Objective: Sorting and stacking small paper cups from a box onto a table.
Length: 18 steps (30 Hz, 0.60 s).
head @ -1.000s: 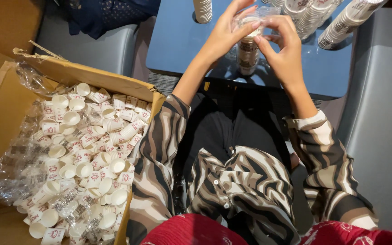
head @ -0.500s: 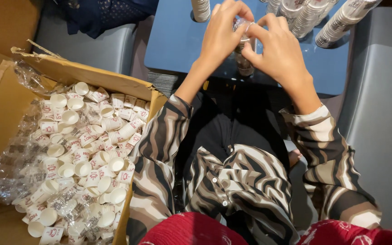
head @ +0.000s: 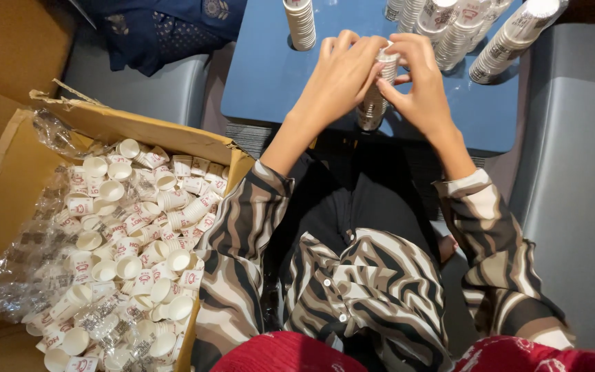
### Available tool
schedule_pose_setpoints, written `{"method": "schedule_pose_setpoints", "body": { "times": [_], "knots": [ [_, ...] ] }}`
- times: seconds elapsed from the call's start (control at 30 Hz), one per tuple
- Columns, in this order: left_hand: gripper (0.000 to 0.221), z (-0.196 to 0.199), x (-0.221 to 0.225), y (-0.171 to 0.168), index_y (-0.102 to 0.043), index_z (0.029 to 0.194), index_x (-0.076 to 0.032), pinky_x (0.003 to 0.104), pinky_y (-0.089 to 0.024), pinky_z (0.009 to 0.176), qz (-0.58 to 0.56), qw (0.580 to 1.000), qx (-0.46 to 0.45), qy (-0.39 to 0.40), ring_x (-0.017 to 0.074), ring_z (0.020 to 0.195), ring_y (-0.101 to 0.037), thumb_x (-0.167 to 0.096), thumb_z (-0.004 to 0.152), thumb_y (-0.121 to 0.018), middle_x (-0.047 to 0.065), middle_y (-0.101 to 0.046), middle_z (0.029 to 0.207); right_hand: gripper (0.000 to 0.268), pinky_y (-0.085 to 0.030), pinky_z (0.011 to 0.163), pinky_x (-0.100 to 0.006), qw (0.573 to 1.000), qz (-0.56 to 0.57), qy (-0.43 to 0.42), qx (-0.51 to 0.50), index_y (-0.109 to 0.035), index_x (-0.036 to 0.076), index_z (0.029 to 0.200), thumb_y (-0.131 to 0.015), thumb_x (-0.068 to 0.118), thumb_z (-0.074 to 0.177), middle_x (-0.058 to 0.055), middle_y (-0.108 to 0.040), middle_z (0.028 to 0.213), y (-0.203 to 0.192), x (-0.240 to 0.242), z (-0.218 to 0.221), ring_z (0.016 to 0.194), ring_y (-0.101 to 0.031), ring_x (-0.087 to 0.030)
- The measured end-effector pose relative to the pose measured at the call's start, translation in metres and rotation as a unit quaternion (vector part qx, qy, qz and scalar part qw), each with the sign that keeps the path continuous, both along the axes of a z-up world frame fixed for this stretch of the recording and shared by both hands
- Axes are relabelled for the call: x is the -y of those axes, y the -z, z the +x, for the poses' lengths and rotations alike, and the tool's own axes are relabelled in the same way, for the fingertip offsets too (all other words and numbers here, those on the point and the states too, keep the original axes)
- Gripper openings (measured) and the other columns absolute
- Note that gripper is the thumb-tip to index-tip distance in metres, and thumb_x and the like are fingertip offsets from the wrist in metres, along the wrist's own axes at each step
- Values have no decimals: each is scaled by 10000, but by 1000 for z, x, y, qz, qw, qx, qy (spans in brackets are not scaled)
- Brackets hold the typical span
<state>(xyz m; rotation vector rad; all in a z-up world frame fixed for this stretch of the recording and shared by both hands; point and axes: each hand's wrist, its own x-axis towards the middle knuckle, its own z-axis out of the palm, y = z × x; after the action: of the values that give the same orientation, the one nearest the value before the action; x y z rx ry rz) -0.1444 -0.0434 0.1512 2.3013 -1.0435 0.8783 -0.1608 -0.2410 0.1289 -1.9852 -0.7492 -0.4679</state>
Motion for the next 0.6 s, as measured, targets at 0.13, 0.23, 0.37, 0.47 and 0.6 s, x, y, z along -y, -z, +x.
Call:
{"method": "schedule_pose_setpoints", "body": {
  "times": [0.13, 0.23, 0.37, 0.47, 0.6],
  "knots": [
    [280, 11, -10, 43, -608, 1185, -36, 439, -395, 888, 34, 999, -21, -33, 282, 1014, -537, -240, 1006, -678, 40, -642, 969, 429, -590, 823, -284, 994, 106, 28, 7, -539, 7, 1348, -773, 32, 989, -122, -543, 1368, 37, -11, 3, 1150, -680, -189],
    [151, 14, -2, 97, -637, 1053, -92, 447, -406, 855, 65, 988, -135, 38, 285, 999, -568, -130, 909, -661, 37, -671, 960, 366, -589, 825, -300, 992, 110, 64, 14, -560, 7, 1303, -746, -3, 988, -125, -578, 1299, 53, -26, -2, 1120, -689, -206],
    [143, -4, 25, 145, -605, 1076, -73, 437, -433, 862, -43, 986, -159, -37, 309, 1024, -583, -90, 933, -600, 81, -646, 1033, 225, -577, 833, -324, 988, 95, 122, 13, -590, -3, 1207, -700, 3, 1011, -135, -607, 1178, 70, -34, -7, 1031, -687, -227],
    [149, -19, 36, 134, -612, 1120, -76, 440, -451, 886, -120, 965, -214, -92, 314, 1041, -611, -112, 985, -559, 96, -667, 1060, 151, -547, 776, -335, 980, 94, 175, 0, -588, -7, 1110, -696, 34, 1013, -135, -603, 1089, 71, -32, -1, 921, -655, -215],
    [270, -34, 53, 118, -579, 1277, -67, 426, -507, 1003, -285, 867, -396, -102, 294, 1160, -681, -248, 1082, -533, 151, -717, 1207, 235, -443, 622, -336, 967, 119, 222, -33, -570, -19, 892, -706, 124, 1018, -103, -552, 807, 78, -32, 17, 682, -509, -160]
  ]
}}
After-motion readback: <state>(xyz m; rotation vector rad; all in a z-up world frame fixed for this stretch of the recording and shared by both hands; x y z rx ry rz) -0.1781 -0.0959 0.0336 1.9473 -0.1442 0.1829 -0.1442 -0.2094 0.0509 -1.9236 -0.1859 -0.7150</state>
